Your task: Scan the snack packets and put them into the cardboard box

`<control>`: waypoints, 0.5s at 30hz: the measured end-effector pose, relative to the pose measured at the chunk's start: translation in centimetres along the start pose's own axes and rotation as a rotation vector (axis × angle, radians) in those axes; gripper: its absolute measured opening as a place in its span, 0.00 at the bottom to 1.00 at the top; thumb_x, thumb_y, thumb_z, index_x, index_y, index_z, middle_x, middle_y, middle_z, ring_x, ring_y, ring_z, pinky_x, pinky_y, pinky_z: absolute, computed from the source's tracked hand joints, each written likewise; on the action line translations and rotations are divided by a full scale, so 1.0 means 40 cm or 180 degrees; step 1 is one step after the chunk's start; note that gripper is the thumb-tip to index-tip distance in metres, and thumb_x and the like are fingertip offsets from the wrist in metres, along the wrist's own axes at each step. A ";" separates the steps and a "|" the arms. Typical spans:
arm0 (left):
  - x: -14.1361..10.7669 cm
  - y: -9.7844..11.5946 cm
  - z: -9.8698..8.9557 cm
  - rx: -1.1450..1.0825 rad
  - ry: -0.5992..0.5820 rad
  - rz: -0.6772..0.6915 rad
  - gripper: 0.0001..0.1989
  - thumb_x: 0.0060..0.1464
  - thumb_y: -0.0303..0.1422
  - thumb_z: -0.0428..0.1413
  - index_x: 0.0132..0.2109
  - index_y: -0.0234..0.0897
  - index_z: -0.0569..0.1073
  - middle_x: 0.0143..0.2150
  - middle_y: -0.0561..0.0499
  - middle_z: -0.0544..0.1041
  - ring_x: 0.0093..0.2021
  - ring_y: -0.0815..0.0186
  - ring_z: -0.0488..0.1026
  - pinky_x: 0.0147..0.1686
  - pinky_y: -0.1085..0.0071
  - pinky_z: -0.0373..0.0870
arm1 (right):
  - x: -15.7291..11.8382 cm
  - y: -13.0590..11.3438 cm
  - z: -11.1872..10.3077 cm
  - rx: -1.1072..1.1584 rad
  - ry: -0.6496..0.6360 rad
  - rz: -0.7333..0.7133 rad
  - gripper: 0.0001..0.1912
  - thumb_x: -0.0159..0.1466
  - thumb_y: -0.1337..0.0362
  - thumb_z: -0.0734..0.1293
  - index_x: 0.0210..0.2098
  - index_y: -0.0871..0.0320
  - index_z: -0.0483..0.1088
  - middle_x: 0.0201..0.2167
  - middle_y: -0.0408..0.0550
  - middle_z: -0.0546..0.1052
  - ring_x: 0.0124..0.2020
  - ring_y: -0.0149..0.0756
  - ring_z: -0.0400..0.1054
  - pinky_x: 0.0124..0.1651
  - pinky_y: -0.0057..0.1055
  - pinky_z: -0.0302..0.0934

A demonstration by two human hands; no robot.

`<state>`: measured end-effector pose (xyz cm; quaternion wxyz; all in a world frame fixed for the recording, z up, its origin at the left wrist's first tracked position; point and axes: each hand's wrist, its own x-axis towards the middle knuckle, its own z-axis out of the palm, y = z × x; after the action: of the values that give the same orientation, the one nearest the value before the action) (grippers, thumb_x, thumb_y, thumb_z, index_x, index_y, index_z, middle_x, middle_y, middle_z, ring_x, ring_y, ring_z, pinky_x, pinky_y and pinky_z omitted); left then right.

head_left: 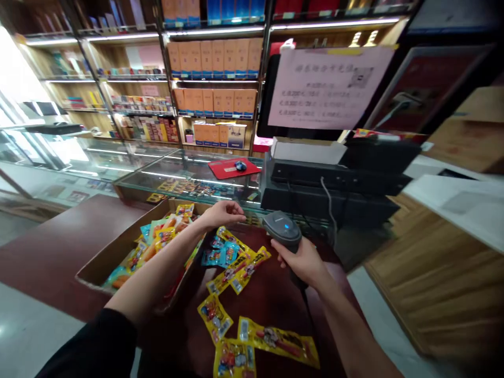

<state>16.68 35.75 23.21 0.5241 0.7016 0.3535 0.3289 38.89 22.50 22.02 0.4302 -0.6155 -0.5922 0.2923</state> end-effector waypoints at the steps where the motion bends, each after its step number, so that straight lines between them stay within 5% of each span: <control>1: 0.021 0.001 0.026 0.0059 -0.0088 0.0003 0.17 0.39 0.40 0.64 0.32 0.32 0.71 0.25 0.54 0.72 0.25 0.73 0.67 0.26 0.77 0.62 | -0.005 0.016 -0.022 0.0016 0.0007 0.0060 0.17 0.56 0.50 0.68 0.30 0.60 0.70 0.16 0.45 0.73 0.15 0.35 0.68 0.19 0.28 0.62; 8: 0.156 -0.035 0.240 0.0399 -0.0779 -0.0062 0.16 0.40 0.40 0.63 0.32 0.33 0.72 0.27 0.52 0.75 0.26 0.72 0.69 0.27 0.76 0.63 | -0.052 0.100 -0.160 -0.0015 0.0379 0.0304 0.18 0.57 0.49 0.67 0.28 0.60 0.68 0.15 0.44 0.72 0.16 0.33 0.67 0.20 0.27 0.61; 15: 0.251 -0.093 0.443 0.1597 -0.1174 0.0164 0.14 0.39 0.37 0.63 0.35 0.36 0.77 0.31 0.51 0.77 0.32 0.65 0.73 0.32 0.74 0.65 | -0.098 0.150 -0.265 -0.0050 0.0551 0.0404 0.17 0.57 0.51 0.67 0.26 0.59 0.66 0.17 0.45 0.72 0.16 0.32 0.67 0.21 0.26 0.62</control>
<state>36.21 36.02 16.39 0.3813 0.8656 0.3047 0.1117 50.48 17.15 21.06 0.4555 -0.6781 -0.5148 0.2601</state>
